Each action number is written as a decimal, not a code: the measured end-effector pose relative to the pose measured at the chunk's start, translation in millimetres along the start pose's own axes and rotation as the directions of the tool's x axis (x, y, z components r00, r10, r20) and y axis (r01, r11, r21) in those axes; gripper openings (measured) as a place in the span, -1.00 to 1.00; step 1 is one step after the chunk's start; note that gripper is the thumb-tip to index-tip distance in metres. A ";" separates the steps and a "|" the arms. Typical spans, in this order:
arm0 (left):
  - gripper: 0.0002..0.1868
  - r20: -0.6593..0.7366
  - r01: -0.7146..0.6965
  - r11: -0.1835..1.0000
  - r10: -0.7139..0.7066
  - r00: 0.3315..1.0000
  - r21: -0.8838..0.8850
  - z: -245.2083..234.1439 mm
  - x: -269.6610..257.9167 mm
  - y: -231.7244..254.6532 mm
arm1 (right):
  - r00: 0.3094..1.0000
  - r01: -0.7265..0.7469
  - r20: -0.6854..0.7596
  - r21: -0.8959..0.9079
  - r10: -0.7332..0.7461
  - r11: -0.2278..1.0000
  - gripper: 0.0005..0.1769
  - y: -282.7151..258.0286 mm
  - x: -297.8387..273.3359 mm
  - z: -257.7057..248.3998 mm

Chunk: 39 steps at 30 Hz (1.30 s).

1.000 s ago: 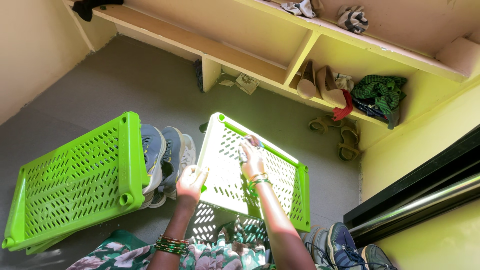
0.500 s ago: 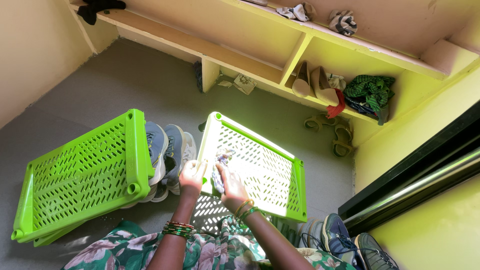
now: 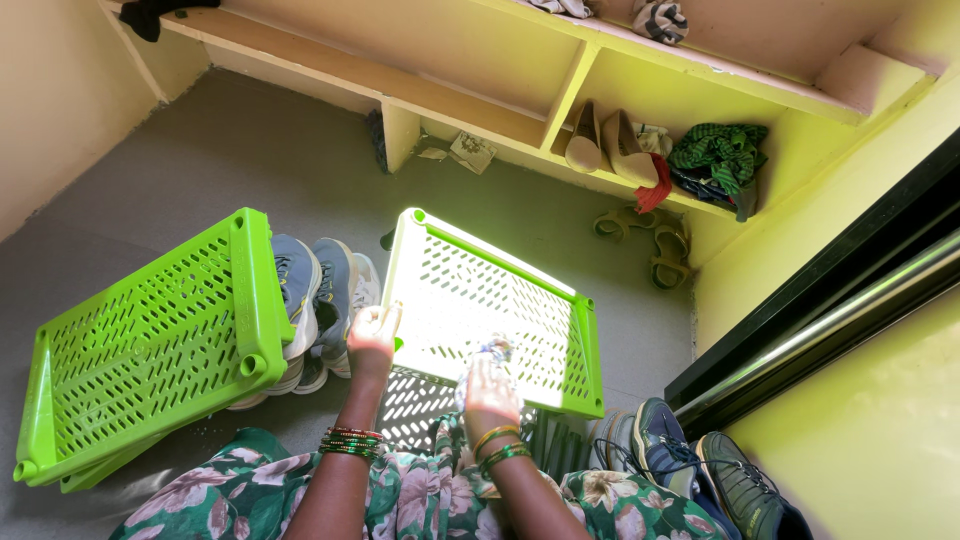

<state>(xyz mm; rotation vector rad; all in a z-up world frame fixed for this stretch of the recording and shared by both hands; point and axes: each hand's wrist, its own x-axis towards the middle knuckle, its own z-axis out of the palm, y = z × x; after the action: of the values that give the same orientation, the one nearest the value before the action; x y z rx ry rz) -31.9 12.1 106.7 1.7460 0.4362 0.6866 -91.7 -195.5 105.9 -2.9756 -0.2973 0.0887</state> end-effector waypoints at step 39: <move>-0.63 0.091 0.305 0.949 -0.298 0.950 -0.084 5.8 1.7 28.0 | 0.685 -0.656 0.296 -0.144 0.665 0.740 -0.21 182.3 57.5 100.3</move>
<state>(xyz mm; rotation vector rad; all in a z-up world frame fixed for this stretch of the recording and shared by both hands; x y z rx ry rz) -28.5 1.0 132.9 1.5648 0.5925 0.4128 -7.8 -346.3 -23.8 -2.9072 0.7814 0.6725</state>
